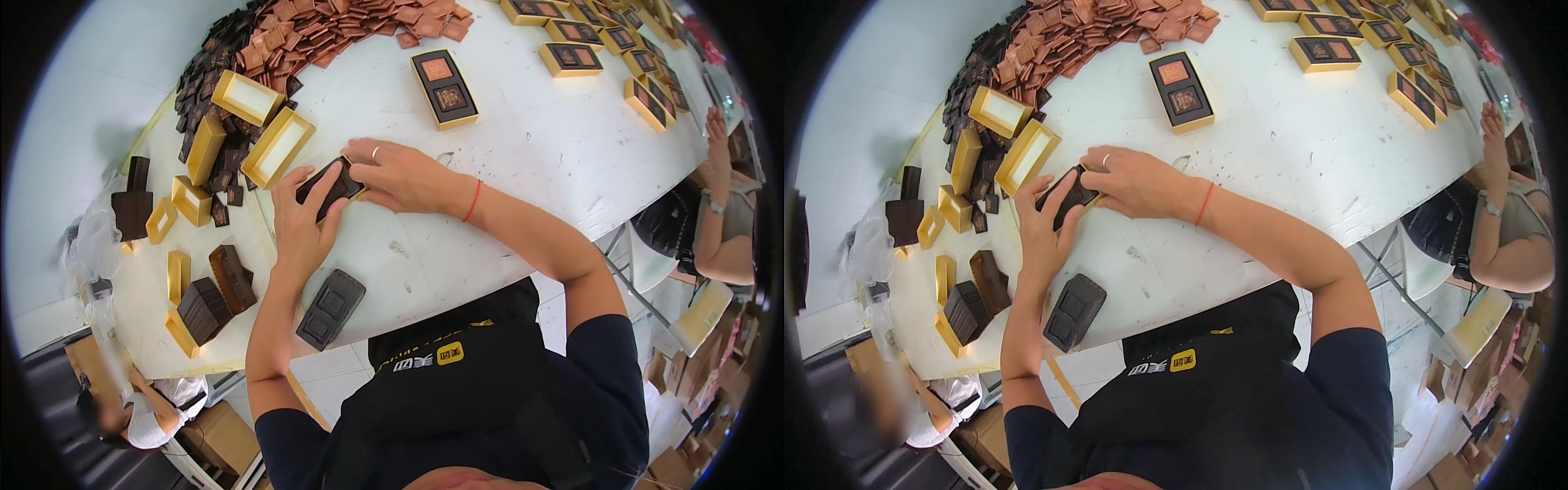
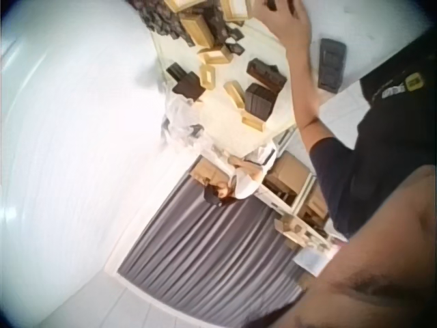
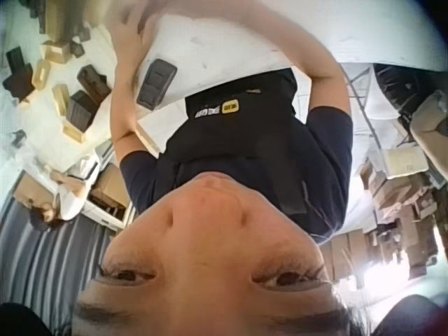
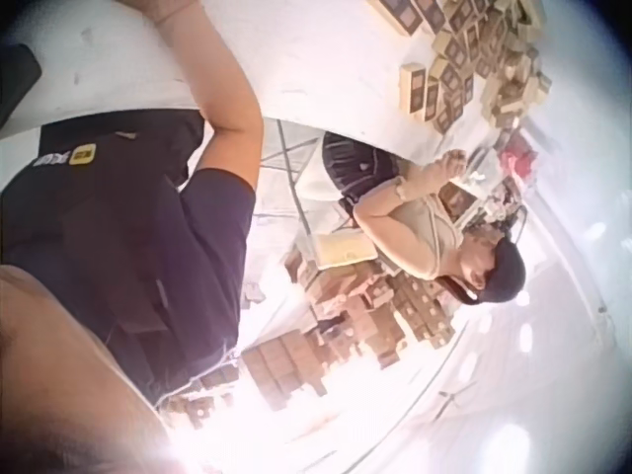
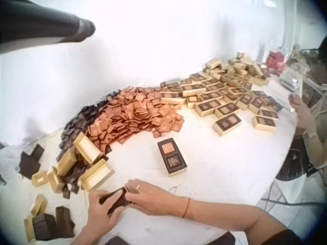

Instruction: The person assembles small cosmetic compacts by placing square inserts into black trays and closing them with lids. They repeatedly pick up inserts and trays, align them, and place finished units on the table. The person also handles gold-colored boxes and stacks completed compacts.

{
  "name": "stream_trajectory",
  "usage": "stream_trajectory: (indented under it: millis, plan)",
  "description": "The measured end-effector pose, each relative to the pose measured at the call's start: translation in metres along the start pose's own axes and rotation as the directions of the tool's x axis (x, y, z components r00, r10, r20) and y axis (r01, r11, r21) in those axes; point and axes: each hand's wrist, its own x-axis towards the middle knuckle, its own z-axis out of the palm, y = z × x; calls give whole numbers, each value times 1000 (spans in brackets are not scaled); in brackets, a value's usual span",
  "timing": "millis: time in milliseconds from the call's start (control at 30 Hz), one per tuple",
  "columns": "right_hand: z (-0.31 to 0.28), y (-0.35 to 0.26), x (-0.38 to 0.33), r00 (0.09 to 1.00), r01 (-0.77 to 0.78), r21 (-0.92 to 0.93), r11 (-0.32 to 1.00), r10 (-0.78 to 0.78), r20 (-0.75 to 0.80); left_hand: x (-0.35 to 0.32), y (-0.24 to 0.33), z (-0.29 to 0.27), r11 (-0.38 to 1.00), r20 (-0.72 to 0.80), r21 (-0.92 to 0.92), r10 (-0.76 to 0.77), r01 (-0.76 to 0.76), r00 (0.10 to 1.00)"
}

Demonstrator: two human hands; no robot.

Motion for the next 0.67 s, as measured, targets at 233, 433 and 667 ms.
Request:
stream_trajectory:
  millis: [233,433,667]
  plan:
    - [-63,54,24,923,-243,-64,968,211,-321,-2,-4,-2,985,76,125,106,-115,991]
    - [-119,173,36,832,-553,-434,711,502,-237,6,5,4,961,115,159,211,-228,971]
    - [-135,154,52,747,-595,-436,676,665,11,-2,9,5,946,129,220,213,-238,968]
